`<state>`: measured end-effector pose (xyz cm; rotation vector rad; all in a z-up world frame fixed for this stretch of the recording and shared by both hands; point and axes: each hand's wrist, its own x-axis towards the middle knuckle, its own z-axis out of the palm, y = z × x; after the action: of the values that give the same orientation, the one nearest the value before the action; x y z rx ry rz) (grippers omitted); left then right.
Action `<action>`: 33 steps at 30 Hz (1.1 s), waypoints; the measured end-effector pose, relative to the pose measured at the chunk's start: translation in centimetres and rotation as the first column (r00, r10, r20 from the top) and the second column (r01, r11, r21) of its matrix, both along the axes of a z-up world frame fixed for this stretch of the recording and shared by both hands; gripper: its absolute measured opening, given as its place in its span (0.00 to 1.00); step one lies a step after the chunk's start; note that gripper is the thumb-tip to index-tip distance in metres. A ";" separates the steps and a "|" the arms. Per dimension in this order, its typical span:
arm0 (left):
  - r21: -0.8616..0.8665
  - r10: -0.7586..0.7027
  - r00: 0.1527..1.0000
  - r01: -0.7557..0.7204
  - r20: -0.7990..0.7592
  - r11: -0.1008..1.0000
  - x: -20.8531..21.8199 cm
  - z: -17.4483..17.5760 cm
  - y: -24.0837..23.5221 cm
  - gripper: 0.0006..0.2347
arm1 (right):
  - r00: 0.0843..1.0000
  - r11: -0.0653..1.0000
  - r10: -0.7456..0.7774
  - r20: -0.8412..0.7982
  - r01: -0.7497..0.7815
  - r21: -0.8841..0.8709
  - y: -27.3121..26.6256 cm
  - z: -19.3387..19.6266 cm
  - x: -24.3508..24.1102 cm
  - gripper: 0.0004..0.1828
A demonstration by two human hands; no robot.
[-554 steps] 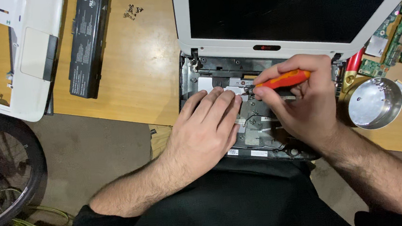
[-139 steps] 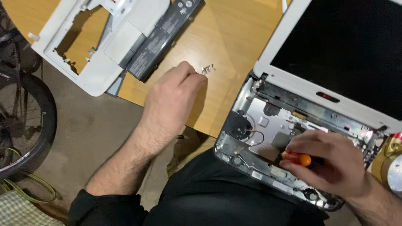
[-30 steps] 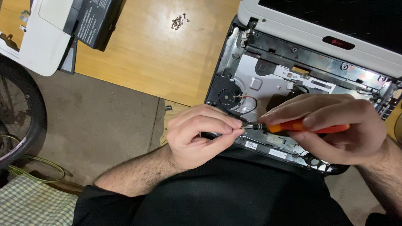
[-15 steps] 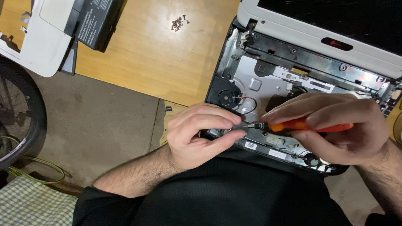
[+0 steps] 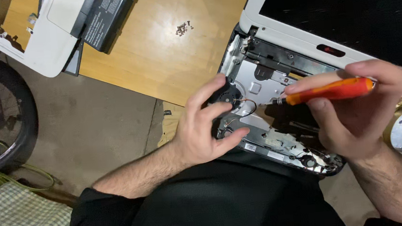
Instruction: The person places a small fan component into the chassis of a disassembled white laptop. They then use a screwdriver to secure the fan with several screws, picking them up from the table and tightening them into place.
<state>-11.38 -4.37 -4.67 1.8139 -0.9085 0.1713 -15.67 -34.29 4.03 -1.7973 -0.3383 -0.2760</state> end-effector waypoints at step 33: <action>0.251 0.016 0.971 -0.077 0.237 0.965 1.1 3.1 0.1 0.26 | 0.995 0.975 0.043 0.088 -0.023 -0.222 4.0 -1.7 5.0 0.26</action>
<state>-10.28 -4.24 -1.55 2.0902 -1.0946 0.3135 -10.69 -30.26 2.35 -1.9992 -0.4795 -0.3087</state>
